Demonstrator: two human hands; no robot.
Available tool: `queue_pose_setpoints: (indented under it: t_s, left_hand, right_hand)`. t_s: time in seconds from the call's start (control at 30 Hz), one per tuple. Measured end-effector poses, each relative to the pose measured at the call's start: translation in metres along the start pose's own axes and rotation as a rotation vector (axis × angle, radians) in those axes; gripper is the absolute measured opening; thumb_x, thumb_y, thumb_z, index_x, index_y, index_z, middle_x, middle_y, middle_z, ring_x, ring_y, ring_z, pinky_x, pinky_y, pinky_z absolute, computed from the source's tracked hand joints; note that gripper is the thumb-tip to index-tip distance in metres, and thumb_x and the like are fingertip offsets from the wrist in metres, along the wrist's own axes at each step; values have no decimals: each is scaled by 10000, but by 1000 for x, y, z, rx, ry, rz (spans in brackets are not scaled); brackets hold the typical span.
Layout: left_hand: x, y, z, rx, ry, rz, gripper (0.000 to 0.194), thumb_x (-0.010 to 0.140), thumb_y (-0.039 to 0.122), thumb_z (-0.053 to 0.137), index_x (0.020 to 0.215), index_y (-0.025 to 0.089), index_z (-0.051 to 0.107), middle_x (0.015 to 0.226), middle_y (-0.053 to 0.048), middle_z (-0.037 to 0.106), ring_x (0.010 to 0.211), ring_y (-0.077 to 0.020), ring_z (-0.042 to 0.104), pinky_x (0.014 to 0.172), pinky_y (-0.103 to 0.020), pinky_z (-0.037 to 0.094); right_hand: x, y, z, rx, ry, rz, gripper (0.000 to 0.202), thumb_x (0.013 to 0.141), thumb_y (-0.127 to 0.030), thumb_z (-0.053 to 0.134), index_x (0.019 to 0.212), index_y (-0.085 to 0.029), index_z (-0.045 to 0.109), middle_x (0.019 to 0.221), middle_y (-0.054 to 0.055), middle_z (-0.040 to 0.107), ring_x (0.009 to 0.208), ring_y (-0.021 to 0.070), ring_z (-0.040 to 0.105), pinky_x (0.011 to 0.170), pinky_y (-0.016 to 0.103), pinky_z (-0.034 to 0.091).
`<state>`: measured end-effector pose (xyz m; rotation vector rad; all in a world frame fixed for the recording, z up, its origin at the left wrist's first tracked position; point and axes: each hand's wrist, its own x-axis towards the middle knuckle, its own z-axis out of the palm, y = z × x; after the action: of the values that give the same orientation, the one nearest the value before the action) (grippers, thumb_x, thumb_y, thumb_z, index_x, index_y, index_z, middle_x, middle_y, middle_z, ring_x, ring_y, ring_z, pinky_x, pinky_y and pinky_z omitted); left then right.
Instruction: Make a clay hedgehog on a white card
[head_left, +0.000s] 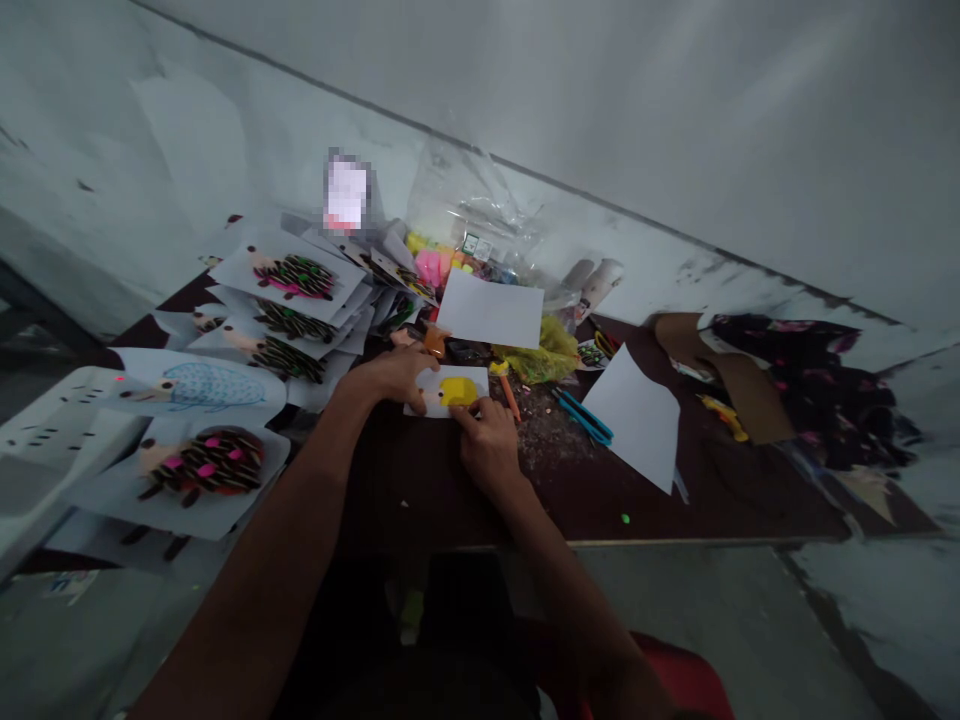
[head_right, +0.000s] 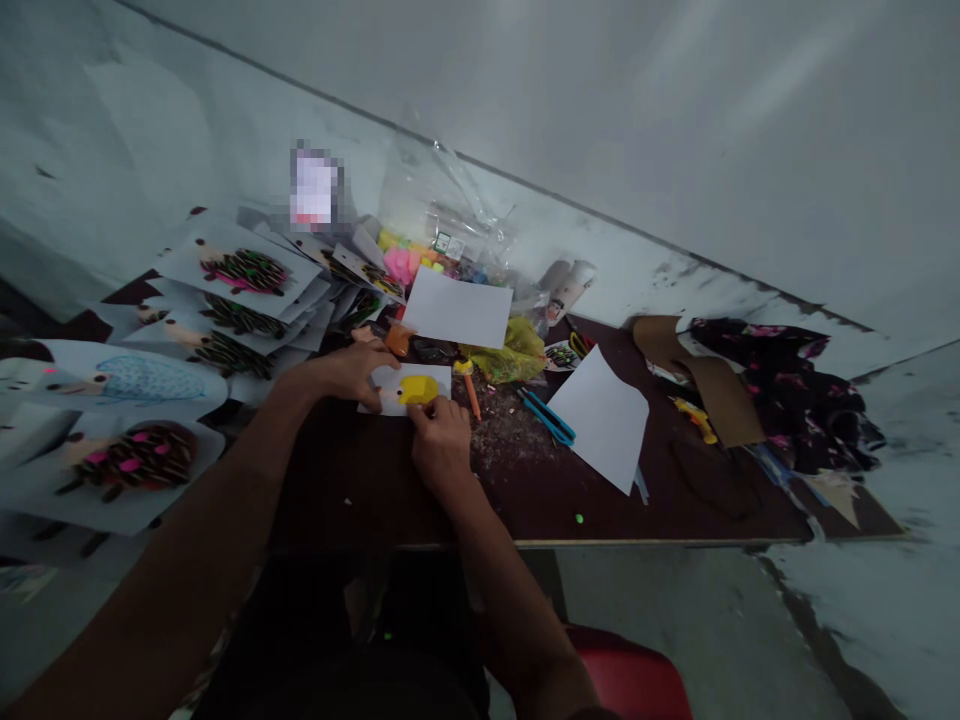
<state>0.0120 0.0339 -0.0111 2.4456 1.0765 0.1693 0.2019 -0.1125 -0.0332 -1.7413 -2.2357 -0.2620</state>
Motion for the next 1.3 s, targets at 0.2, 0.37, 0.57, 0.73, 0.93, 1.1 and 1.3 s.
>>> queue_pose_setpoints:
  t_s: [0.2, 0.37, 0.57, 0.73, 0.93, 1.1, 1.3]
  left_hand:
    - [1, -2, -1, 24, -50, -19, 786, 539, 378, 849, 1297, 251, 685, 1410, -122, 599, 1289, -365, 555, 1036, -405, 475]
    - [2, -3, 1, 35, -39, -13, 790, 532, 390, 854, 1292, 263, 682, 1403, -108, 607, 1298, -349, 544, 1056, -391, 462]
    - [0, 0, -1, 42, -77, -54, 822, 534, 397, 840, 1322, 243, 661, 1416, -117, 583, 1268, -347, 561, 1035, -390, 474]
    - [-3, 5, -4, 45, -91, -82, 816, 549, 381, 827, 1331, 236, 647, 1417, -120, 569, 1253, -338, 567, 1034, -392, 478]
    - [-8, 2, -8, 1, -90, -64, 780, 571, 388, 811, 1318, 214, 665, 1374, -117, 597, 1253, -338, 576, 1049, -391, 482]
    - [-12, -13, -14, -178, -41, 9, 598, 674, 394, 716, 1252, 239, 701, 1262, -74, 691, 1114, -280, 657, 945, -348, 533]
    - [-7, -11, -13, -319, 231, -137, 293, 779, 355, 573, 969, 223, 753, 980, -35, 774, 883, -225, 697, 805, -333, 549]
  right_hand:
    - [0, 7, 2, 86, 80, 41, 401, 899, -84, 570, 1186, -264, 785, 990, 77, 633, 910, 213, 554, 814, 344, 425]
    - [-1, 11, 4, 89, 132, 34, 362, 916, -79, 568, 1106, -271, 810, 971, 76, 631, 886, 205, 552, 822, 355, 426]
    - [-2, 3, 4, 64, 116, -21, 352, 935, -88, 596, 1142, -294, 793, 959, 65, 644, 872, 203, 536, 768, 340, 389]
    - [-2, 8, 2, 215, 185, 17, 382, 884, -37, 544, 1068, -249, 803, 963, 62, 657, 894, 196, 569, 802, 334, 424]
    - [1, 28, -5, 245, 247, 243, 361, 851, -53, 499, 1041, -196, 771, 915, 74, 664, 897, 221, 584, 813, 342, 421]
    - [7, 32, -9, 222, 158, 309, 275, 936, -126, 483, 1073, -158, 720, 975, 112, 677, 941, 249, 597, 846, 357, 419]
    - [8, 31, -8, 288, 176, 275, 208, 993, -209, 504, 962, -186, 708, 912, 84, 700, 893, 223, 619, 829, 324, 423]
